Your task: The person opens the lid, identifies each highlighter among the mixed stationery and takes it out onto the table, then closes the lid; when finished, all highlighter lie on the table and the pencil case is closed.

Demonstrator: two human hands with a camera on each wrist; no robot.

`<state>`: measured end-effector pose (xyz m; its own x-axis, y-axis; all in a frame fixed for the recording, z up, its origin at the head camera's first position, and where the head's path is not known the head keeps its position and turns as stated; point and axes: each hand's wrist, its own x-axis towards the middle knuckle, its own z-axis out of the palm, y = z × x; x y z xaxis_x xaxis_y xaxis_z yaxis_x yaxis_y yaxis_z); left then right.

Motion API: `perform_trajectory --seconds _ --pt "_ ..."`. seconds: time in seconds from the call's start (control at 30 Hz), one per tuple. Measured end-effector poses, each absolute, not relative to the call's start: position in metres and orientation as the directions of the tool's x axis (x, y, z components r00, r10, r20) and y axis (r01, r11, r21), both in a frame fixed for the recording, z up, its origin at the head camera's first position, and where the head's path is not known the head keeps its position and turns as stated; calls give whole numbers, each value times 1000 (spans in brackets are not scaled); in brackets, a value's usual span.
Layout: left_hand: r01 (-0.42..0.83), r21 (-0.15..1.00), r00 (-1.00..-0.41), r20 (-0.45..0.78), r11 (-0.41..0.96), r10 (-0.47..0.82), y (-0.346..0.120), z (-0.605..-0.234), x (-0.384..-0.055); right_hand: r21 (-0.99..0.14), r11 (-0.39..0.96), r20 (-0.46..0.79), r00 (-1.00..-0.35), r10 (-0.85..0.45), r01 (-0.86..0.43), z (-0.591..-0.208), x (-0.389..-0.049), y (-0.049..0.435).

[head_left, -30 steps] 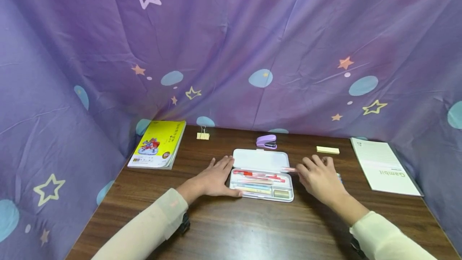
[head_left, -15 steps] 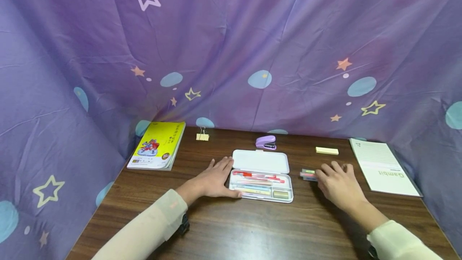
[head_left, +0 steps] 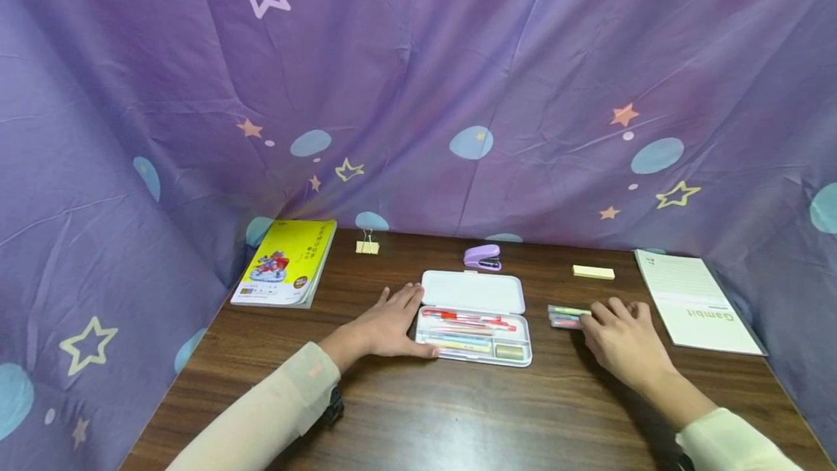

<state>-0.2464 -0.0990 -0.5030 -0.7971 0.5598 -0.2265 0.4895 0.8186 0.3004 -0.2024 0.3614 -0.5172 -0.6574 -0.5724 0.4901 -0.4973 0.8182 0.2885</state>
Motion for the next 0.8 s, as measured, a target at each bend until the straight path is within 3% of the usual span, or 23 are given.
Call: perform_trajectory --seconds 0.8 --pt "487 292 -799 -231 823 555 -99 -504 -247 309 809 502 -637 -585 -500 -523 -198 362"
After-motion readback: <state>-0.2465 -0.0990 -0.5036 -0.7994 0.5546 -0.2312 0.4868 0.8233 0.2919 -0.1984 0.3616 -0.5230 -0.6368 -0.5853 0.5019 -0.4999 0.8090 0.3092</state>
